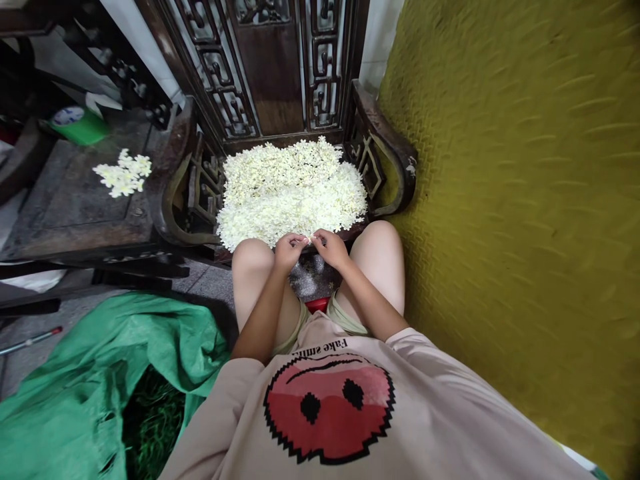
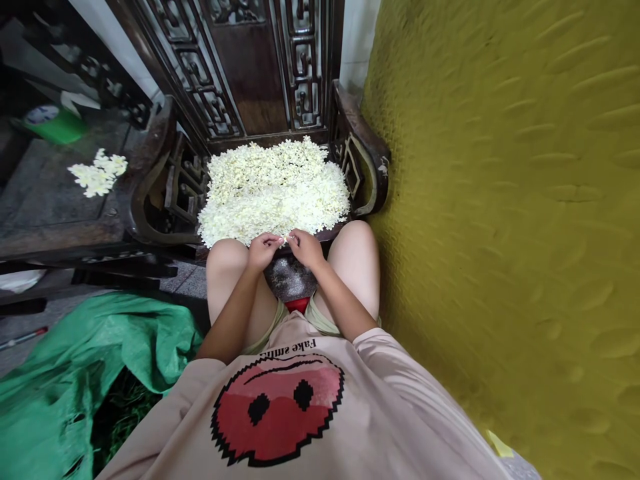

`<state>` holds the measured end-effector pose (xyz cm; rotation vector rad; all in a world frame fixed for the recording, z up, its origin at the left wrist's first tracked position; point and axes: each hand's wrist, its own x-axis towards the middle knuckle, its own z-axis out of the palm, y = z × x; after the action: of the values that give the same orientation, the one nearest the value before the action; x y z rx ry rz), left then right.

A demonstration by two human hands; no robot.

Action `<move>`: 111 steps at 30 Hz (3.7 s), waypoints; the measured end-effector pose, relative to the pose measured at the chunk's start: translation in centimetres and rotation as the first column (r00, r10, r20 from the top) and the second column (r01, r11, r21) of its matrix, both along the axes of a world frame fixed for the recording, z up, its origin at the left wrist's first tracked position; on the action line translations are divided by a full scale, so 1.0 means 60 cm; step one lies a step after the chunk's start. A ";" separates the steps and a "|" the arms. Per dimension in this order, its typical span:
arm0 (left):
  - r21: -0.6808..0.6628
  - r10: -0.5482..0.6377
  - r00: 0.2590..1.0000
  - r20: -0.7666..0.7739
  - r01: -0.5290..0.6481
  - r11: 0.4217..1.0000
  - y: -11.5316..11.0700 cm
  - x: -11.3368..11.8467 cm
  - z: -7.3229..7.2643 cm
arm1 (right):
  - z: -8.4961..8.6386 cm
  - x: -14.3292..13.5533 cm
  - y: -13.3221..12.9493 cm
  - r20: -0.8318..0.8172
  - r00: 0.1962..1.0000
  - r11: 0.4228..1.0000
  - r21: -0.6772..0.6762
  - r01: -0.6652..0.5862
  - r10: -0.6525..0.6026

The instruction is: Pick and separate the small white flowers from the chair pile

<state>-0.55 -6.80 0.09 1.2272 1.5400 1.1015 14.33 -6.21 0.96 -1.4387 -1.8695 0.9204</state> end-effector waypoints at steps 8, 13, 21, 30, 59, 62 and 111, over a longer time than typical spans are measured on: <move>0.150 0.081 0.885 -0.459 -0.013 0.989 -0.014 0.010 0.006 | 0.007 -0.009 0.000 0.217 0.976 0.993 0.117 -0.005 -0.021; 0.246 0.281 0.802 -0.527 -0.173 0.954 -0.023 0.030 0.016 | 0.012 -0.036 -0.006 0.331 0.940 0.942 0.334 -0.029 -0.088; 0.352 0.271 0.856 -0.440 -0.113 0.929 -0.008 0.010 0.009 | 0.014 -0.031 -0.008 0.271 0.960 0.942 0.334 -0.026 -0.070; 0.310 0.007 0.767 -0.642 0.251 0.917 -0.011 -0.005 0.005 | 0.023 0.007 0.007 0.357 0.931 0.979 0.154 -0.137 0.074; 0.024 -0.018 0.991 0.130 0.015 1.000 0.011 0.002 -0.011 | -0.003 -0.003 0.012 -0.239 0.970 0.996 -0.090 0.020 -0.042; 0.156 -0.070 0.981 -0.182 0.099 0.983 0.005 -0.002 -0.010 | 0.000 0.000 0.007 -0.128 0.991 0.998 -0.054 0.025 -0.032; 0.125 0.099 0.993 0.061 -0.106 0.986 0.001 0.011 -0.017 | -0.003 -0.020 0.000 -0.120 0.992 0.998 -0.056 0.042 -0.048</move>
<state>0.10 -6.74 -0.94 1.2030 1.5250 1.3080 13.16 -6.19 0.75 -1.4180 -1.7286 1.0200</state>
